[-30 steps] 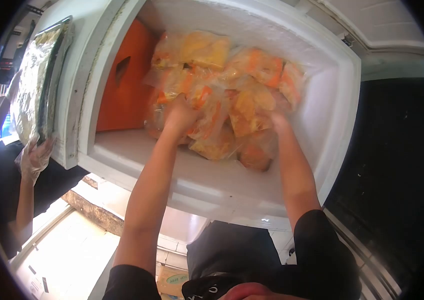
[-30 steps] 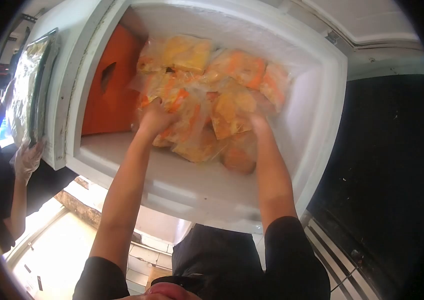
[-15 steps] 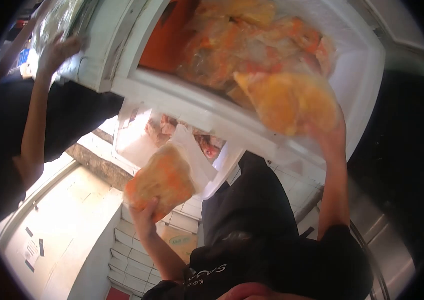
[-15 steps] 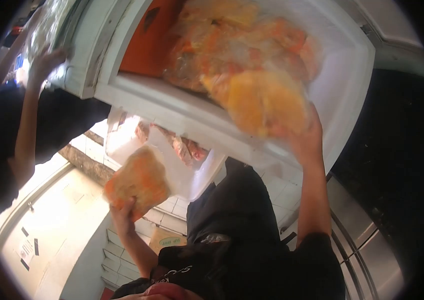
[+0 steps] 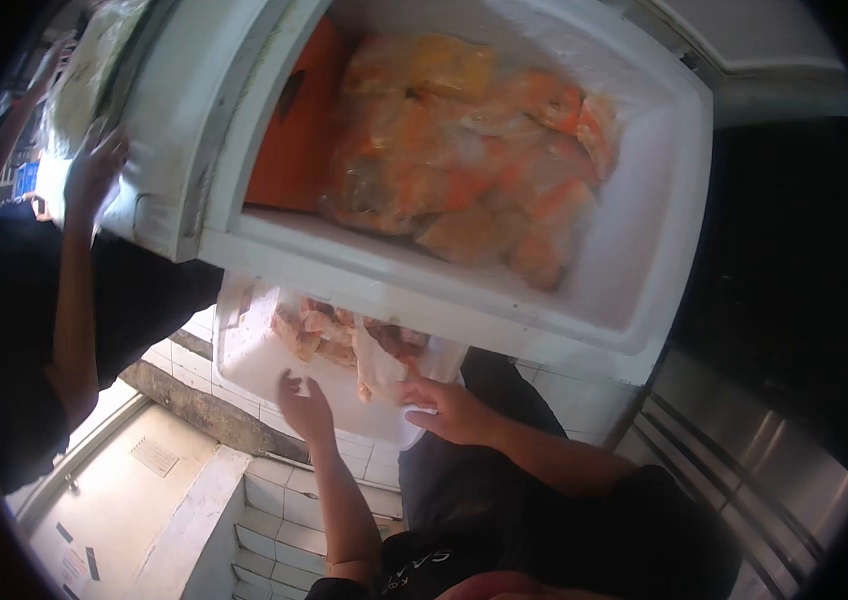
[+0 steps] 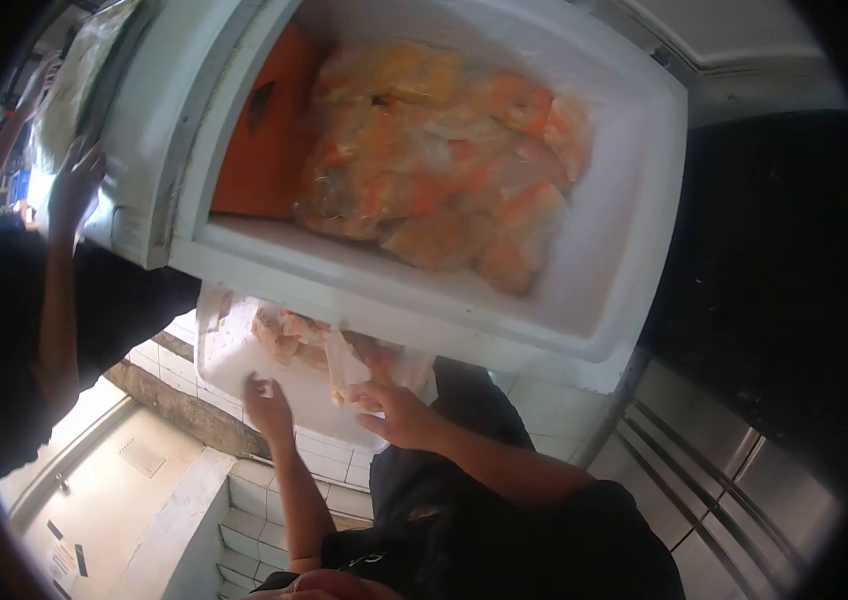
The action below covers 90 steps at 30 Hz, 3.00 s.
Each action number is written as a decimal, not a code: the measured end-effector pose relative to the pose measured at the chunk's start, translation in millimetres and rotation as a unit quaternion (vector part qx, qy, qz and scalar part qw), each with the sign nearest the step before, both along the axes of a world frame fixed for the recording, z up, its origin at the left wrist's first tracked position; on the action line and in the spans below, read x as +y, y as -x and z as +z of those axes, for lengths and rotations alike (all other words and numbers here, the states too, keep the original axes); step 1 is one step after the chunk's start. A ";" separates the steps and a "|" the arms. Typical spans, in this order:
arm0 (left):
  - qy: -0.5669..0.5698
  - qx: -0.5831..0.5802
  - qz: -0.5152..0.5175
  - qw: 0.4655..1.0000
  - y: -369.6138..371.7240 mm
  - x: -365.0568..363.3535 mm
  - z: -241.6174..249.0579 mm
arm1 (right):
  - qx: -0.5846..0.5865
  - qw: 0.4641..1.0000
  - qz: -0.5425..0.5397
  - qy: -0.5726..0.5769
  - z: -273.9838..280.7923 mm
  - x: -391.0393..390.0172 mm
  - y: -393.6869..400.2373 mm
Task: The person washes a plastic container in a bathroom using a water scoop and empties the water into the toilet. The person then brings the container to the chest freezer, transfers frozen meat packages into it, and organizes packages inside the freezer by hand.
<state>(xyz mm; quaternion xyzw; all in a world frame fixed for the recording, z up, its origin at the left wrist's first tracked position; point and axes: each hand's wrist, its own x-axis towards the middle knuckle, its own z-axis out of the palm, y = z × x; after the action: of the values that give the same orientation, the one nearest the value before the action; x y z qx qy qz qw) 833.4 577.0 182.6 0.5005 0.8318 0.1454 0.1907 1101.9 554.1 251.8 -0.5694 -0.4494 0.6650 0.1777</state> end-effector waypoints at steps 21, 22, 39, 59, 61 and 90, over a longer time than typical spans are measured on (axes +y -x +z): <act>-0.045 -0.006 -0.023 0.999 -269.2 448.6 -245.1 | -0.700 0.663 -0.086 -0.252 -234.6 346.4 -329.2; 0.015 -0.032 -0.002 0.999 -274.7 451.2 -211.3 | -0.699 0.665 -0.086 -0.248 -240.2 347.3 -331.2; -0.130 -0.147 -0.160 0.967 -264.0 405.9 8.3 | -0.443 0.872 -0.104 -0.181 -109.8 336.6 -369.5; -0.060 -0.151 -0.224 0.961 5.7 -31.2 242.6 | 0.058 0.985 0.145 0.070 70.2 23.0 -127.8; -0.004 -0.094 -0.218 0.971 11.4 -48.2 199.4 | 0.036 0.989 0.083 0.114 26.2 -11.6 -82.5; 0.121 -0.117 -0.253 0.953 -249.8 350.5 -117.0 | -0.413 0.859 -0.204 -0.224 -240.9 341.5 -338.9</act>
<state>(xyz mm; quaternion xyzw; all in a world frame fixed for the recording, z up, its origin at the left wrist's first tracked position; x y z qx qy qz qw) 1083.1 927.6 65.6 0.6471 0.6613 0.0488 0.3764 1440.8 895.7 10.9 -0.8154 -0.4924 0.1990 0.2305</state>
